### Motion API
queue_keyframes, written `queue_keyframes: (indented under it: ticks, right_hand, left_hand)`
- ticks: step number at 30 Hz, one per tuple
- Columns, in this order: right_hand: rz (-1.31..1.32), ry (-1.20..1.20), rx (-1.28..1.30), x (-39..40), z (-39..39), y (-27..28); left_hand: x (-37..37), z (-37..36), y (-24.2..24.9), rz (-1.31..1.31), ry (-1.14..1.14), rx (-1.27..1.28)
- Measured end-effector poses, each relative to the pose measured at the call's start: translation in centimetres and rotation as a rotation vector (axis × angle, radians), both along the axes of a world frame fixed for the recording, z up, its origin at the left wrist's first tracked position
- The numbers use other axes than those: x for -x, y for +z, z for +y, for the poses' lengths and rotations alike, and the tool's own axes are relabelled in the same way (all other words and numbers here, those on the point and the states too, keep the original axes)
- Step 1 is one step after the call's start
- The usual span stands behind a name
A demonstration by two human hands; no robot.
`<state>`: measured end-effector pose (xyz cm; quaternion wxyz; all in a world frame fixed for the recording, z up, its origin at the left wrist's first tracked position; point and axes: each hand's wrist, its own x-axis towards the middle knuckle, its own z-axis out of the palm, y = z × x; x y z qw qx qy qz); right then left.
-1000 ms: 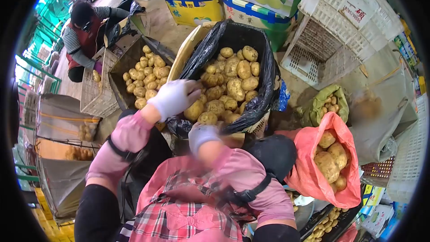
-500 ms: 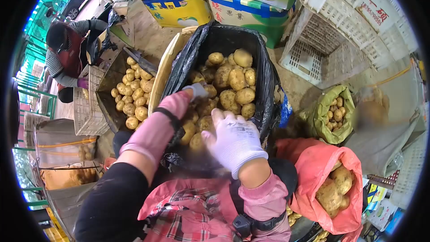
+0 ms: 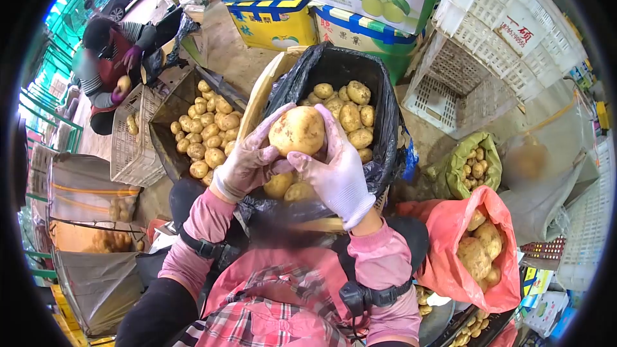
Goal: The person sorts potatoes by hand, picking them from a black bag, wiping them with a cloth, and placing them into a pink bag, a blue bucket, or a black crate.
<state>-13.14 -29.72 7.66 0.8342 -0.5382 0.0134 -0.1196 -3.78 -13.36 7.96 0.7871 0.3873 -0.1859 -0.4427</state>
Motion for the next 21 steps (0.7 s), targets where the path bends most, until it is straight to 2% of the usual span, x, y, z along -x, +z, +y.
queue_keyframes:
  ticks: [1, 4, 6, 8, 10, 12, 14, 16, 18, 20, 21]
  right_hand:
    - [-0.003, -0.041, 0.041, 0.2, 0.4, 0.6]
    - [-0.058, -0.101, 0.202, -0.5, -0.1, -1.0]
    - [-0.029, -0.093, -0.041, -0.5, 0.0, -0.4]
    - [0.093, -0.309, -0.014, -0.3, -0.9, 1.2]
    - [0.047, -0.387, -0.136, -0.1, -2.9, 2.0]
    - [-0.013, -0.494, -0.117, 0.2, -4.3, 2.1]
    - [-0.07, -0.388, -0.357, 0.2, -5.9, 0.2]
    - [-0.089, -0.252, -0.604, 0.3, -6.3, 0.2]
    - [-0.059, -0.178, -0.763, 0.2, -6.6, 0.1]
    - [-0.088, -0.11, -0.804, -0.1, -7.3, -0.8]
    - [-0.074, -0.122, -0.832, -0.2, -7.5, -1.0]
  left_hand:
    - [0.4, 0.2, -0.2, 0.032, 0.053, -0.007]
    - [0.6, 0.7, -0.8, -0.082, 0.112, -0.147]
    - [-0.3, 0.5, -1.3, -0.227, 0.049, -0.202]
    - [-2.8, -0.4, -3.0, -0.201, -0.031, -0.295]
    - [-6.2, -2.6, -8.8, -0.47, -0.07, -0.636]
    - [-7.8, -5.3, -11.7, -1.161, -0.165, -0.981]
    - [-9.1, -8.9, -17.3, -1.33, -0.394, -1.189]
    - [-9.2, -11.4, -20.8, -1.4, -0.7, -1.409]
    - [-9.8, -12.0, -26.5, -1.265, -0.598, -1.486]
    - [-10.1, -12.0, -30.5, -1.267, -0.455, -1.554]
    - [-10.5, -12.0, -33.6, -1.303, -0.469, -1.648]
